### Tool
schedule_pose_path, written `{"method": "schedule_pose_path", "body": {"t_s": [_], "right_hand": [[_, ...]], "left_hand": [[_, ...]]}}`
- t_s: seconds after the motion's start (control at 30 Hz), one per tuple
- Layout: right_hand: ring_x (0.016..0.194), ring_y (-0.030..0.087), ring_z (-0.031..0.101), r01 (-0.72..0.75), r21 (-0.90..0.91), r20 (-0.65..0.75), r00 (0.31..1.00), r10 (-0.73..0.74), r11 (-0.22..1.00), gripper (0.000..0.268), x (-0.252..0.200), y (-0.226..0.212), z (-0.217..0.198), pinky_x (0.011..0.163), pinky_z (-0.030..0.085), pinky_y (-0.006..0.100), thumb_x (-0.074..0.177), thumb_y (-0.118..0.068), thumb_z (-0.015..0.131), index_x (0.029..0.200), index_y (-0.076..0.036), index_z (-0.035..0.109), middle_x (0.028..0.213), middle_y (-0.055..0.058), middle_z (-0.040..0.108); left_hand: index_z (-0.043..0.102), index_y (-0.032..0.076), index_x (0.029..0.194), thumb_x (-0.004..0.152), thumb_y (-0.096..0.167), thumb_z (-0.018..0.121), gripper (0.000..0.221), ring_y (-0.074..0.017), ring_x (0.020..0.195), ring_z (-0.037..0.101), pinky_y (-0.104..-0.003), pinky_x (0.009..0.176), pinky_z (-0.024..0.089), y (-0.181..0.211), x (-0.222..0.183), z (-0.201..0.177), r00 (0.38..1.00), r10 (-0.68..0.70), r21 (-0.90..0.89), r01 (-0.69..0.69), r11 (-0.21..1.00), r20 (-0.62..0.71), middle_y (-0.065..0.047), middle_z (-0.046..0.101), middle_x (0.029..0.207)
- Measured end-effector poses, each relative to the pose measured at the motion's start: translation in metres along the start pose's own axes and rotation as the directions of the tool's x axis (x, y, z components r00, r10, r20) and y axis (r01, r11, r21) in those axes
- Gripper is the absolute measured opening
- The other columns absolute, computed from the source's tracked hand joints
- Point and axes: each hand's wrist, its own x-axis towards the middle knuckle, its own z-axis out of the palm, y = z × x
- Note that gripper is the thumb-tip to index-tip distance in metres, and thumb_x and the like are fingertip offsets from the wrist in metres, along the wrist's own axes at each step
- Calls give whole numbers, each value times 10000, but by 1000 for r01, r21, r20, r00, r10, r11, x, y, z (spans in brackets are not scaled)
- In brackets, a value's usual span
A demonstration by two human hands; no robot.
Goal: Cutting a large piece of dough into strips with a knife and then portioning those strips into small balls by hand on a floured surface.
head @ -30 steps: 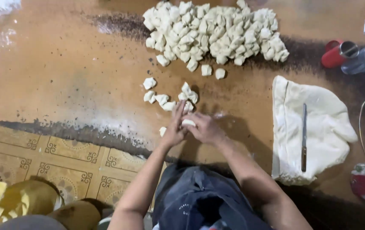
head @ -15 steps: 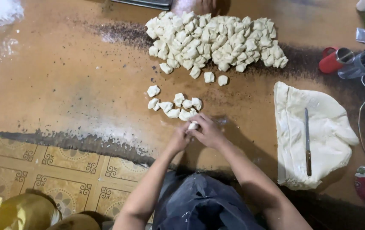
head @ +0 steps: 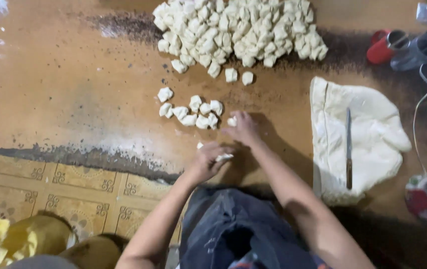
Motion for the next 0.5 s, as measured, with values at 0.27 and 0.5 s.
{"method": "schedule_pose_path", "body": {"t_s": [0.27, 0.5], "right_hand": [[737, 345, 716, 727, 326, -328, 687, -649, 605, 98, -16, -83, -52, 691, 584, 412, 894, -150, 676, 954, -90, 726, 888, 129, 729], [615, 252, 663, 587, 247, -349, 796, -495, 771, 251, 10, 17, 28, 570, 549, 355, 903, -429, 747, 874, -189, 678, 751, 16, 629]], "left_hand": [[303, 32, 1592, 739, 45, 775, 974, -583, 1278, 499, -598, 1079, 463, -5, 31, -34, 962, -266, 48, 269, 962, -66, -401, 303, 1474], [681, 122, 817, 753, 179, 668, 86, -351, 624, 666, -428, 575, 499, -91, -15, 88, 880, -399, 42, 423, 905, -258, -155, 634, 631]]}}
